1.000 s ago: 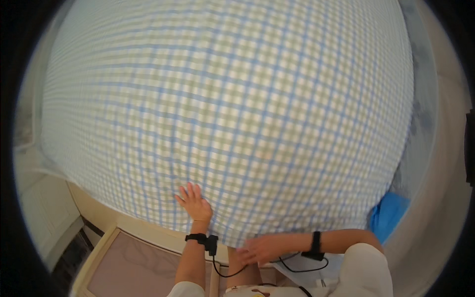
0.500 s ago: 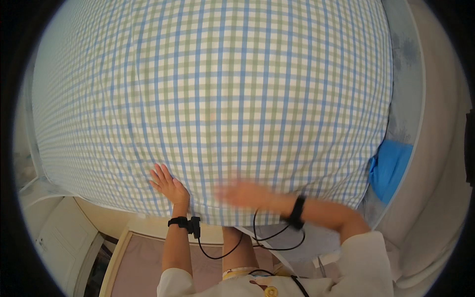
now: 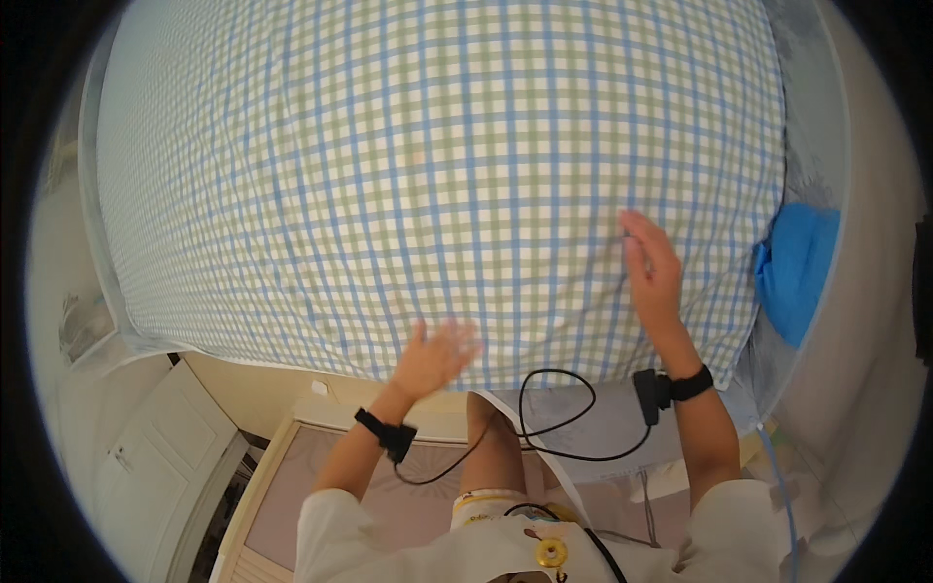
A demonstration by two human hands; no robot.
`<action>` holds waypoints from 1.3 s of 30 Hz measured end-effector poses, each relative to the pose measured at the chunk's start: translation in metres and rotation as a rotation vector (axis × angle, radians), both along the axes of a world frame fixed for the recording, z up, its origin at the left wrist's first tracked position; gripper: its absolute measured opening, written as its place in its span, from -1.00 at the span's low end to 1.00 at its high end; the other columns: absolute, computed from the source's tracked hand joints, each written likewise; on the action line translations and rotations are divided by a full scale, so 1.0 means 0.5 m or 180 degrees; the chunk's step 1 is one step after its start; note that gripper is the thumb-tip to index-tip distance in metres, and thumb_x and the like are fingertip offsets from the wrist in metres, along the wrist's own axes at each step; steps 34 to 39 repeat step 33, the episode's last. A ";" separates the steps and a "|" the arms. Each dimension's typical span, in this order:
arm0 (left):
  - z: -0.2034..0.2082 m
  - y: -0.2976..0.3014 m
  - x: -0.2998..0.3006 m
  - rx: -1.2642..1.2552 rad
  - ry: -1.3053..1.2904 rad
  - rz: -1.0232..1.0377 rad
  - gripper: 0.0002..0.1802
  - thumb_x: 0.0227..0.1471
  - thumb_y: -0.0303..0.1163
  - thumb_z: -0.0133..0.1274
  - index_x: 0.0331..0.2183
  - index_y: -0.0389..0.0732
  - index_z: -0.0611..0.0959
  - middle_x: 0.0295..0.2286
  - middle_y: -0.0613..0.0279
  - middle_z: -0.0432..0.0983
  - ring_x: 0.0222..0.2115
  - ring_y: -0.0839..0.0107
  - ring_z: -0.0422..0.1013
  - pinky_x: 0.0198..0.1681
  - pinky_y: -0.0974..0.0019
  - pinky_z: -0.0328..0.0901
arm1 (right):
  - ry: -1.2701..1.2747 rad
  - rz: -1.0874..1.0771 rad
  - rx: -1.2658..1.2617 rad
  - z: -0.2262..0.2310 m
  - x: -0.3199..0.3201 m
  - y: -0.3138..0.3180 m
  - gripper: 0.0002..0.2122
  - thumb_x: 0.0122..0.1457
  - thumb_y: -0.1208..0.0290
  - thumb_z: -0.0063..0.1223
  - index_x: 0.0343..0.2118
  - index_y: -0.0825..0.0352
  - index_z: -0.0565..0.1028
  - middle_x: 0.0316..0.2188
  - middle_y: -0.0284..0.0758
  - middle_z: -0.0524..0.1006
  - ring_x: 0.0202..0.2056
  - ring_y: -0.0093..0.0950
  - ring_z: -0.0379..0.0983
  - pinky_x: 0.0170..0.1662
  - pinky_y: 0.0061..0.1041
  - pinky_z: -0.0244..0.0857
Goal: The person smooths a checkered sheet over a mattress and tucks it into the edges of the bed frame.
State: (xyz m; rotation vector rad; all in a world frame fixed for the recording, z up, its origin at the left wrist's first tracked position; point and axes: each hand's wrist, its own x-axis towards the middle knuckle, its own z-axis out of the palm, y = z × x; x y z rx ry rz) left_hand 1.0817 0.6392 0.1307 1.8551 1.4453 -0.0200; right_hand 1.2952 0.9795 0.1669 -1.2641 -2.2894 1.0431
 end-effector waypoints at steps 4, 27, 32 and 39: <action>0.046 -0.072 0.020 -0.0153 -0.0801 0.0273 -0.63 0.00 -0.44 0.00 -0.09 -0.06 0.54 0.06 0.17 0.27 0.06 0.20 0.23 -0.01 0.00 0.22 | -0.1261 -0.0744 0.1115 -0.014 0.234 0.003 -0.69 0.23 0.42 -0.19 -0.01 0.41 0.37 0.05 -0.10 0.32 0.12 -0.18 0.16 0.18 -0.30 -0.03; 0.001 0.310 0.296 -0.0627 -0.2202 0.1183 -0.84 0.02 -0.51 0.00 -0.46 -0.19 0.32 -0.36 0.13 0.47 -0.35 0.27 0.45 -0.32 0.30 0.36 | -0.0421 -0.2829 -0.2290 0.026 0.557 -0.005 -0.45 0.07 0.10 0.09 -0.01 0.46 0.35 -0.08 -0.18 0.42 -0.10 -0.37 0.35 -0.05 -0.51 0.21; -0.030 0.257 0.311 -0.1585 -0.3431 0.1889 -0.82 0.06 -0.56 -0.04 -0.41 -0.15 0.28 -0.22 0.11 0.48 -0.12 0.29 0.41 -0.13 0.36 0.30 | 0.0332 -0.2940 -0.3609 0.064 0.535 0.010 -0.25 0.01 0.21 0.17 0.19 0.39 0.04 0.13 -0.19 0.20 0.12 -0.35 0.16 0.13 -0.43 0.10; -0.030 0.260 0.316 -0.1750 -0.3395 0.1812 -0.82 0.06 -0.54 -0.04 -0.38 -0.14 0.28 -0.21 0.12 0.47 -0.11 0.27 0.41 -0.10 0.36 0.29 | 0.0029 -0.3002 -0.3517 0.066 0.531 0.010 -0.18 -0.04 0.24 0.22 0.21 0.36 -0.03 0.13 -0.19 0.20 0.13 -0.31 0.14 0.20 -0.39 -0.02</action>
